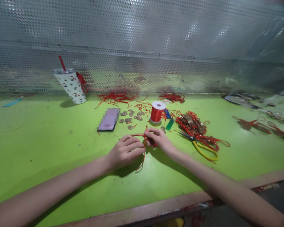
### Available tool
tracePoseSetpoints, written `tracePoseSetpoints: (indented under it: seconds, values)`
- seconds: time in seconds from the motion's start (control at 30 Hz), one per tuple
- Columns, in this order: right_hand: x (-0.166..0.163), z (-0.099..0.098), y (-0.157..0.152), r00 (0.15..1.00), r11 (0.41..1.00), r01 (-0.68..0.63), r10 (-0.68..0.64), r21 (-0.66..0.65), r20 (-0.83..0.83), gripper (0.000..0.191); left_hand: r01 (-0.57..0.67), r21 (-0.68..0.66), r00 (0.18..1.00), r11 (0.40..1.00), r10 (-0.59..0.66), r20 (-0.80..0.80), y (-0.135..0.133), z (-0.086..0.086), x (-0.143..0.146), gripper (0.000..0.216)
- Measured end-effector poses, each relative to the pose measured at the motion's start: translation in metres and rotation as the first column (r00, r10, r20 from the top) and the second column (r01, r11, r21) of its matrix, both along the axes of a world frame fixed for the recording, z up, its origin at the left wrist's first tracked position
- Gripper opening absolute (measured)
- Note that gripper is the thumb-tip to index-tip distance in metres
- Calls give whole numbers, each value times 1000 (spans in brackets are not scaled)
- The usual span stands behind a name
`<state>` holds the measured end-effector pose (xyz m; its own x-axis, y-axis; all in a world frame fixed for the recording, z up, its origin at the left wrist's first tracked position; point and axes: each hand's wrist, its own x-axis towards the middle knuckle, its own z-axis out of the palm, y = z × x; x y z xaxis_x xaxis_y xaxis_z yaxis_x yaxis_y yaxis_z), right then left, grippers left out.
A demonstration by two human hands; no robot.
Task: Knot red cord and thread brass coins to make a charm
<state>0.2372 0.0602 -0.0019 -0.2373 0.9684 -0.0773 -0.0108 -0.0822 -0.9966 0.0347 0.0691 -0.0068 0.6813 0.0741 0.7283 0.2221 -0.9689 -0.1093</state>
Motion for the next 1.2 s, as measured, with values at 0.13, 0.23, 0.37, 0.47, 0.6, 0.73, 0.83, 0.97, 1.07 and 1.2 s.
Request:
tracePoseSetpoints:
  seconds: [0.13, 0.23, 0.37, 0.47, 0.6, 0.73, 0.83, 0.97, 1.07, 1.2]
  values:
    - [-4, 2, -2, 996, 998, 58, -60, 31, 67, 32, 32, 11, 999, 999, -32, -12, -1, 0, 1, 18]
    - [-5, 0, -1, 980, 990, 95, -111, 102, 165, 32, 119, 39, 992, 992, -118, -34, -3, 4, 2, 17]
    - [-4, -6, 4, 945, 962, 149, -207, 230, 254, 33, 251, 36, 966, 967, -247, -77, -6, 10, 1, 19]
    - [-2, -10, 8, 942, 953, 178, -238, 245, 239, 35, 278, -24, 957, 960, -279, -78, -5, 8, 0, 19]
    - [1, -10, 9, 951, 949, 207, -252, 238, 181, 36, 106, -109, 992, 988, -113, -63, -4, -1, 2, 22]
    - [1, -6, 4, 929, 913, 185, -283, 362, 239, 30, -84, -423, 992, 902, 117, 53, -10, 1, 7, 26]
    - [-3, -6, -2, 913, 871, 103, -274, 481, 302, 24, -80, -811, 973, 580, 223, 64, -15, 10, 13, 26]
    - [-6, -8, -7, 909, 848, 34, -247, 529, 337, 21, 20, -998, 988, 61, 149, 29, -14, 16, 20, 29]
    - [-6, -7, -8, 910, 856, 24, -232, 516, 344, 23, 47, -999, 987, -20, 154, 43, -8, 14, 19, 34]
    - [-4, -5, -6, 933, 890, 31, -189, 455, 307, 24, 80, -991, 971, 107, 215, 102, 2, 13, 15, 24]
